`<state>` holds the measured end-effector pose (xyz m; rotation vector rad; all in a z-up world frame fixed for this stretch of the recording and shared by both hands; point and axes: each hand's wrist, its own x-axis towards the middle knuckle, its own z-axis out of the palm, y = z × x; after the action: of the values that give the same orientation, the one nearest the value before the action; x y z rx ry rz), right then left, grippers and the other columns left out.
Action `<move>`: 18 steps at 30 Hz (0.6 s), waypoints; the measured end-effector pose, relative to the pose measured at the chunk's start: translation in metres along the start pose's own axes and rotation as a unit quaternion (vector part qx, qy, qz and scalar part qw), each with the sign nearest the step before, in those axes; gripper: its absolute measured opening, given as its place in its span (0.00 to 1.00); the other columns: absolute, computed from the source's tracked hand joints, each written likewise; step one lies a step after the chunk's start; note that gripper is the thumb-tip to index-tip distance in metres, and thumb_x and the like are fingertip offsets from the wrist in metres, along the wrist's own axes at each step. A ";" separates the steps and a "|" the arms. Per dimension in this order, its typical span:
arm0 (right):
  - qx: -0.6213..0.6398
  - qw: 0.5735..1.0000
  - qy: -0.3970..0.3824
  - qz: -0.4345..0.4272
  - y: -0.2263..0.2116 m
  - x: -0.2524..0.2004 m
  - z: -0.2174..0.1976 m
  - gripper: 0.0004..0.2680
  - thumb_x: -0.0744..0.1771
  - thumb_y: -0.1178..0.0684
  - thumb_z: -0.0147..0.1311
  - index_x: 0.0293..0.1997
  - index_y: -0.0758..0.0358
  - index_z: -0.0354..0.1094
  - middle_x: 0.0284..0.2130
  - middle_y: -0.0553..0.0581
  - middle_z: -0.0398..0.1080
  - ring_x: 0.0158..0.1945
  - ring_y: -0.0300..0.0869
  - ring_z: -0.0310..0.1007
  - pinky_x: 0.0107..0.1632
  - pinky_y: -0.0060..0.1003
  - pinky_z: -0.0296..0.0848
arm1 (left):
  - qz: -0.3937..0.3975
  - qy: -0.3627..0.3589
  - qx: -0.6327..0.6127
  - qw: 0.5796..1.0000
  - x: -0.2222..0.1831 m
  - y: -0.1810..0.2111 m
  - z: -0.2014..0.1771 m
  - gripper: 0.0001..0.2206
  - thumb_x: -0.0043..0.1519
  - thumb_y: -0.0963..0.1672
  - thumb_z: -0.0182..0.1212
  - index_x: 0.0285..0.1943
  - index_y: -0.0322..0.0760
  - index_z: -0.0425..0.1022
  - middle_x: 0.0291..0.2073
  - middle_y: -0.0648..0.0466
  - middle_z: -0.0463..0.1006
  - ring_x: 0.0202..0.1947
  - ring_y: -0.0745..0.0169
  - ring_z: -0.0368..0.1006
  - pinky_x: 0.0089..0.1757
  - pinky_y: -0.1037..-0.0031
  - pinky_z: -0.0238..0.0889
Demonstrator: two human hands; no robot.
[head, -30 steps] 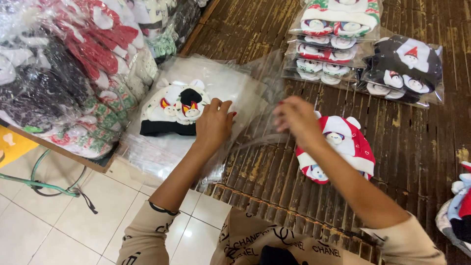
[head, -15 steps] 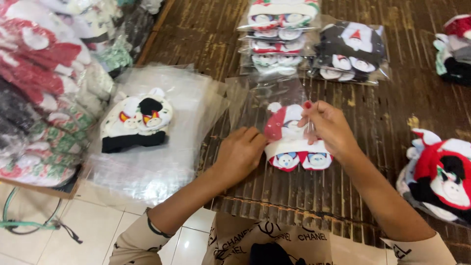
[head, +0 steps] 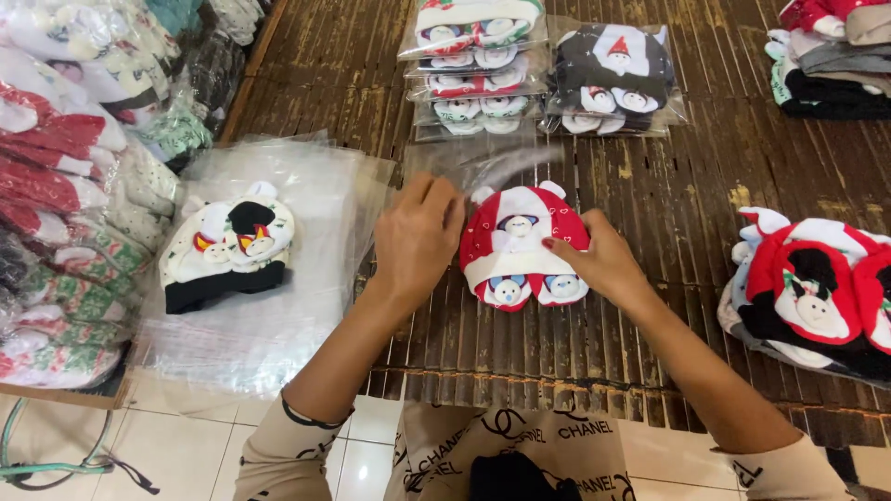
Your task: Packaging baby hats and booties into clear plastic bags
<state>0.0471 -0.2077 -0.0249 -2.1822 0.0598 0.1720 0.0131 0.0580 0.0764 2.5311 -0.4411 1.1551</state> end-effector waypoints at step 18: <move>0.207 0.978 -0.034 -0.020 0.078 -0.011 -0.081 0.16 0.62 0.58 0.66 0.49 0.66 0.60 0.35 0.60 0.71 0.32 0.43 0.74 0.28 0.34 0.72 | 0.003 -0.421 -0.251 0.872 -0.027 0.075 0.134 0.06 0.55 0.44 0.63 0.34 0.39 0.73 0.33 0.44 0.79 0.37 0.33 0.80 0.37 0.51 0.73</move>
<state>0.0359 -0.3193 -0.0402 -1.7589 0.0108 0.1934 0.0547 -0.0607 -0.0152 2.3986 -0.8167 -0.1565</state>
